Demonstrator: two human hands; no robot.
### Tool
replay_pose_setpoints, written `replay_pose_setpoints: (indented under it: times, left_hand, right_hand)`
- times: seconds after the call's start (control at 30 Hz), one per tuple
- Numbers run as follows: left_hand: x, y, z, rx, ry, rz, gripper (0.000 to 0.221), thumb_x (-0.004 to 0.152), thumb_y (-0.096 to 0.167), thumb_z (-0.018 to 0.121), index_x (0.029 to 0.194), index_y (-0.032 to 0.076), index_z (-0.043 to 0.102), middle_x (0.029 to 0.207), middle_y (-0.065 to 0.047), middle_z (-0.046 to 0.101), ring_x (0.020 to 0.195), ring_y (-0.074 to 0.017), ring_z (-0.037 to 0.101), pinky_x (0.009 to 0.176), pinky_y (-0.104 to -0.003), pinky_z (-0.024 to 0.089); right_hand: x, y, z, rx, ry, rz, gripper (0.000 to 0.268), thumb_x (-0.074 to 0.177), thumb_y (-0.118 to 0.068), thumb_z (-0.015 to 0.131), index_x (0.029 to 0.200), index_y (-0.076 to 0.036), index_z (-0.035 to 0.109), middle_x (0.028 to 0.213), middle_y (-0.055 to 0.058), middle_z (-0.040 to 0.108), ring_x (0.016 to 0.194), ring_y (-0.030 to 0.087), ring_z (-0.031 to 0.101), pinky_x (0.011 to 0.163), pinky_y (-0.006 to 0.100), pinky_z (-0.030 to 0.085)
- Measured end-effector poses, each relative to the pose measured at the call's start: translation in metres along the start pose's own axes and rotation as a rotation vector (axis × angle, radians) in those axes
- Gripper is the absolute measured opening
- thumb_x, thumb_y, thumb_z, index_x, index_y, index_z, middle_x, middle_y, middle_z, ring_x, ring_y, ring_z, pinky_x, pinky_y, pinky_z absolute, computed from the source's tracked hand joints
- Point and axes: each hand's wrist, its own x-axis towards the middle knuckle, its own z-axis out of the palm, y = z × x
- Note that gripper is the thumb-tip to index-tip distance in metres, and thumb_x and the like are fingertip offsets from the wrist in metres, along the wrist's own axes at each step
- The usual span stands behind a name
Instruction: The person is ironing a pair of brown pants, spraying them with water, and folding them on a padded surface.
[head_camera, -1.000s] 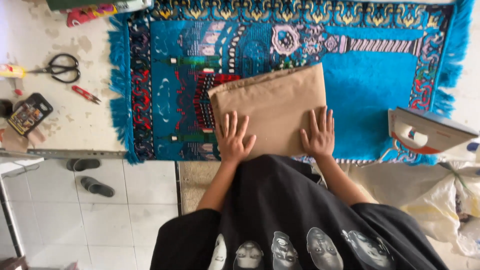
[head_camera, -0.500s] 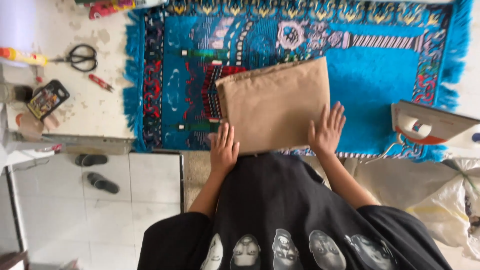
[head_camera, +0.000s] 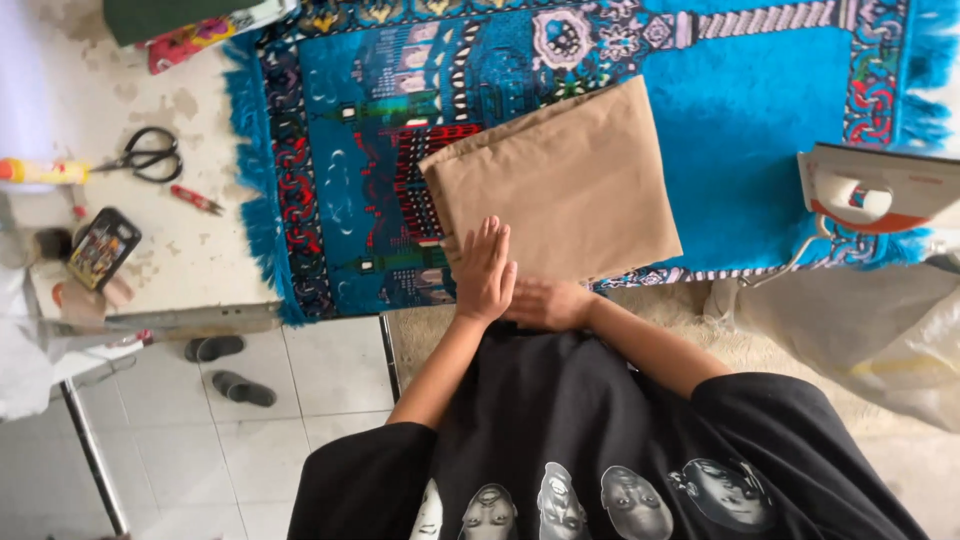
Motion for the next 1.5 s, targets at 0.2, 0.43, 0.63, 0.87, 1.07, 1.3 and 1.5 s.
replay_pose_setpoints:
  times: [0.2, 0.43, 0.63, 0.87, 1.07, 1.3, 1.5]
  left_hand:
    - [0.014, 0.014, 0.015, 0.128, -0.129, 0.246, 0.052, 0.103, 0.033, 0.049, 0.155, 0.026, 0.046, 0.156, -0.011, 0.047, 0.145, -0.0348, 0.044, 0.120, -0.058, 0.028]
    - [-0.103, -0.040, -0.055, 0.222, -0.246, 0.433, 0.038, 0.103, 0.033, 0.050, 0.140, 0.032, 0.058, 0.153, 0.003, 0.054, 0.141, -0.0189, 0.050, 0.118, -0.049, 0.037]
    - [-0.173, -0.077, -0.052, 0.181, -0.656, 0.287, 0.021, 0.098, 0.034, 0.056, 0.108, 0.017, 0.063, 0.098, 0.000, 0.059, 0.103, -0.0231, 0.064, 0.106, -0.049, 0.048]
    - [-0.015, -0.005, -0.010, 0.222, -0.111, 0.135, 0.057, 0.101, 0.035, 0.051, 0.154, 0.012, 0.047, 0.156, -0.019, 0.039, 0.143, -0.0365, 0.040, 0.119, -0.052, 0.031]
    - [-0.007, -0.005, -0.001, 0.232, -0.172, 0.007, 0.066, 0.100, 0.048, 0.050, 0.158, 0.015, 0.044, 0.162, -0.019, 0.038, 0.151, -0.0357, 0.033, 0.123, -0.053, 0.019]
    - [-0.073, -0.015, -0.018, 0.333, -0.075, -0.031, 0.058, 0.100, 0.042, 0.050, 0.152, 0.016, 0.052, 0.161, -0.013, 0.044, 0.144, -0.0311, 0.045, 0.119, -0.052, 0.029]
    - [-0.092, -0.021, 0.002, 0.329, 0.093, -0.072, 0.044, 0.095, 0.048, 0.052, 0.110, 0.010, 0.069, 0.138, -0.012, 0.061, 0.127, -0.0322, 0.060, 0.118, -0.055, 0.035]
  right_hand:
    - [-0.112, 0.013, -0.087, -0.534, -0.135, 0.725, 0.053, 0.102, -0.036, 0.045, 0.150, -0.020, 0.060, 0.153, 0.017, 0.055, 0.144, 0.040, 0.047, 0.118, 0.052, 0.036]
    - [-0.177, -0.049, -0.111, -0.898, -0.037, 1.403, 0.055, 0.106, -0.030, 0.053, 0.151, 0.001, 0.055, 0.156, 0.034, 0.042, 0.144, 0.053, 0.034, 0.115, 0.062, 0.027]
    - [-0.070, 0.011, -0.070, -0.534, 0.202, 0.753, 0.058, 0.097, -0.027, 0.058, 0.142, 0.009, 0.053, 0.147, 0.039, 0.049, 0.134, 0.061, 0.045, 0.113, 0.068, 0.033]
    - [-0.059, 0.046, -0.084, -0.457, -0.216, 0.826, 0.054, 0.103, -0.047, 0.046, 0.153, -0.028, 0.052, 0.163, 0.005, 0.043, 0.152, 0.032, 0.033, 0.124, 0.052, 0.022]
    - [-0.144, 0.012, -0.124, -0.563, -0.219, 1.098, 0.055, 0.102, -0.040, 0.047, 0.154, -0.023, 0.051, 0.164, 0.006, 0.043, 0.152, 0.026, 0.036, 0.123, 0.050, 0.023]
    - [-0.200, -0.046, -0.146, -0.812, 0.028, 1.076, 0.018, 0.090, -0.021, 0.071, 0.106, -0.016, 0.077, 0.111, 0.004, 0.075, 0.109, 0.025, 0.072, 0.098, 0.038, 0.057]
    - [-0.283, -0.065, -0.237, -1.055, 0.559, 1.460, 0.034, 0.086, 0.000, 0.079, 0.116, -0.010, 0.067, 0.099, 0.004, 0.062, 0.082, 0.025, 0.060, 0.069, 0.036, 0.050]
